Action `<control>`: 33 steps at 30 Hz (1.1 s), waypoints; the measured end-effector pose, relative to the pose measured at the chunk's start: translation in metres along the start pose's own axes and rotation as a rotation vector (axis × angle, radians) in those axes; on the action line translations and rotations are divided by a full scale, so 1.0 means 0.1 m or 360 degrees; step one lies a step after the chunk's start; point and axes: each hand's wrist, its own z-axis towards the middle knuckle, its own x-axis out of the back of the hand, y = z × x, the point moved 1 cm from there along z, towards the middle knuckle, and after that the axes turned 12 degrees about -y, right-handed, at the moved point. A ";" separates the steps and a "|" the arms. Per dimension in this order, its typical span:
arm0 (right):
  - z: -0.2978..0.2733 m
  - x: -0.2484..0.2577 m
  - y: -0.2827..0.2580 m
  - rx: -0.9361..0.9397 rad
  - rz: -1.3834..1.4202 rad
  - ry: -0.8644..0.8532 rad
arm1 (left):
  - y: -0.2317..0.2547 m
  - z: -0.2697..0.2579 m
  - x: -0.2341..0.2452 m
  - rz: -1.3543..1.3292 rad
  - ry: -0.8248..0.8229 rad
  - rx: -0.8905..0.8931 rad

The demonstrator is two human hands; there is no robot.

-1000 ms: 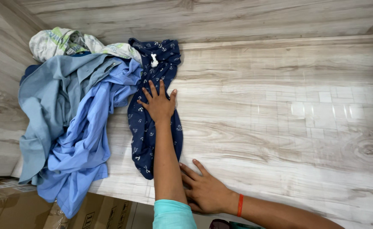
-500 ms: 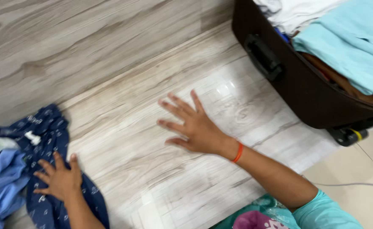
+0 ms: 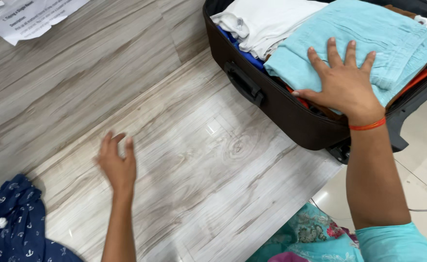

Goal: The person unzips a suitcase, removes several items of clothing including shorts, shirts, and a pair of pants, and folds each item one by one on a flat surface.

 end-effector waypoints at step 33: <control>-0.22 0.36 -0.27 0.0323 0.0255 0.0825 | 4.28 0.68 -0.41 -0.1407 -0.0699 -0.0940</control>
